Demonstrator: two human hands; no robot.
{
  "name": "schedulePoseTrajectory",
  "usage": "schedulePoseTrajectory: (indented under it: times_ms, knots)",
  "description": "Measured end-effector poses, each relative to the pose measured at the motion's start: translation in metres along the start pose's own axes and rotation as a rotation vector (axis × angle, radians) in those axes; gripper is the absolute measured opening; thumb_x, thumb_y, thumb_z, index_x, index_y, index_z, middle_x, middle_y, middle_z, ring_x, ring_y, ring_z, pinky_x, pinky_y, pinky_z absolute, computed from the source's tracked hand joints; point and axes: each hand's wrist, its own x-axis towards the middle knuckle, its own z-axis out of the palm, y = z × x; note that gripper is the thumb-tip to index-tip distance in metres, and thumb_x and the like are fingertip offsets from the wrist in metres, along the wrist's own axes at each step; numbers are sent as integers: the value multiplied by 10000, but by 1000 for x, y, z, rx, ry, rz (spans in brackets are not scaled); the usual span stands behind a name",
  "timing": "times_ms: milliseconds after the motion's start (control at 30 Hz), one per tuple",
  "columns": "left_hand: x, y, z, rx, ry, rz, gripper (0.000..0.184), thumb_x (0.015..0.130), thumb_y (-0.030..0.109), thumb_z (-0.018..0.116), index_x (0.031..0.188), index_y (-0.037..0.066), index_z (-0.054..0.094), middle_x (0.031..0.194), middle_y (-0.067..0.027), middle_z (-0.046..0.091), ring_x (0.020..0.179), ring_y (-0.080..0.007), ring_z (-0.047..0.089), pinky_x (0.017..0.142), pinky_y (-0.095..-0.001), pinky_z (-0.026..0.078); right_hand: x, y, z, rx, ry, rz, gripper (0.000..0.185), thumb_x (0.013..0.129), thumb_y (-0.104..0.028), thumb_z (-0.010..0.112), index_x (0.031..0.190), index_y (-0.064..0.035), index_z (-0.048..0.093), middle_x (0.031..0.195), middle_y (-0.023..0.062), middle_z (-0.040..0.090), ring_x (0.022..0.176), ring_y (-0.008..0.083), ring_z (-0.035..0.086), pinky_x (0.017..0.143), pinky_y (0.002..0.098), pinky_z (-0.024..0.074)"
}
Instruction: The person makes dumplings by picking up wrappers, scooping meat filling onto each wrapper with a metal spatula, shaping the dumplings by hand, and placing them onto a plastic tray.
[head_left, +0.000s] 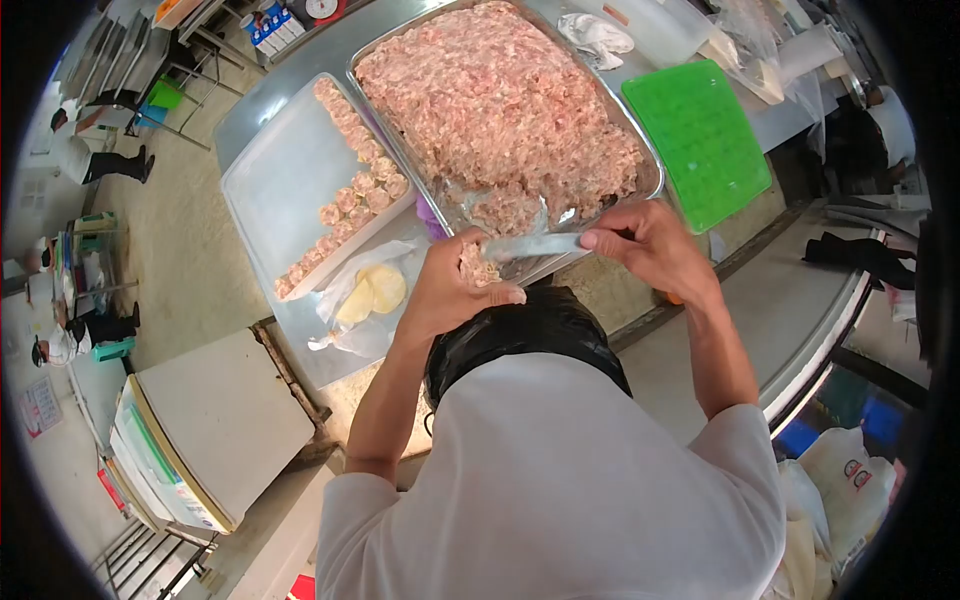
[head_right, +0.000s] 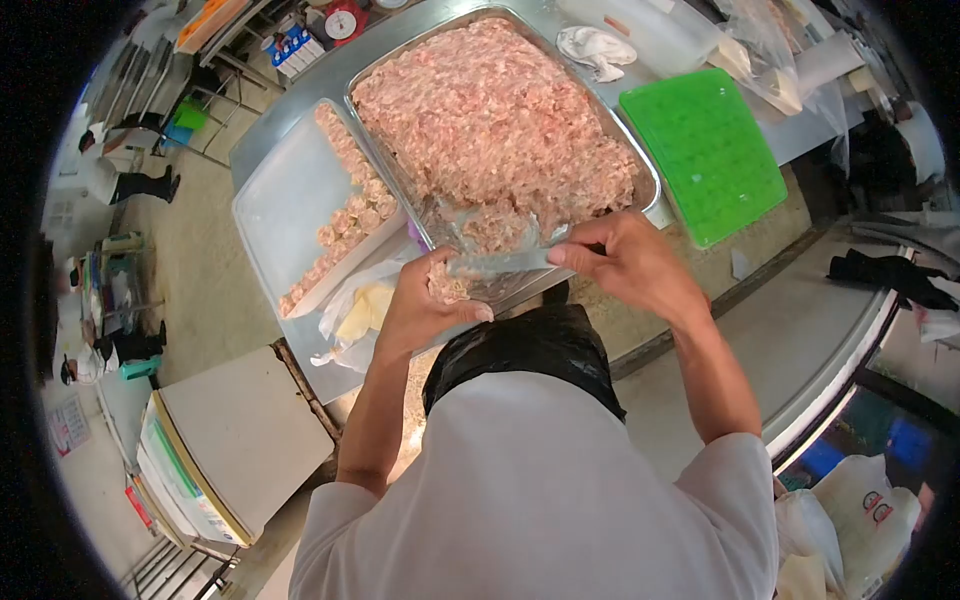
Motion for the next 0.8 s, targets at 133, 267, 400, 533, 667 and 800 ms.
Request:
schedulePoseTrajectory:
  times_ms: [133,267,400,533,667,800]
  knots:
    - [-7,16,5,115,98,11,464,701,185,933,1009,-21,653,956,-60,674,905,-107,589,796,-293,486,5,11,6,-12,-63,-67,248,923,-223,723,860,15,700,619,140,519,582,170,447,579,365,400]
    - [-7,0,6,159,122,66,296,752,151,877,900,-15,681,793,-57,685,754,-117,603,702,-301,493,3,-10,-2,-86,-99,46,290,937,-247,714,848,29,703,612,111,557,573,168,471,560,361,391]
    - [-1,0,5,243,143,90,191,784,112,829,853,-5,694,713,-68,675,681,-106,594,641,-301,490,18,39,36,325,-279,161,382,985,-330,665,800,2,706,589,16,545,548,127,478,518,315,365]
    - [0,3,4,374,211,109,183,773,130,804,850,9,690,694,-157,657,623,-283,637,640,-366,507,17,47,54,795,-358,380,400,1016,-374,616,799,-47,692,575,-30,494,518,79,448,483,276,359]
    - [-3,-4,6,219,227,8,183,775,144,811,821,9,696,698,-150,666,637,-249,647,632,-350,502,32,55,10,260,152,160,227,980,-220,638,883,-20,685,594,22,527,560,138,561,488,300,419]
    - [2,2,13,230,164,35,159,806,84,793,800,-11,665,707,-37,642,689,-104,573,674,-283,479,70,105,-35,-671,642,-248,191,883,-16,595,1058,-13,670,700,165,605,682,322,683,535,416,502]
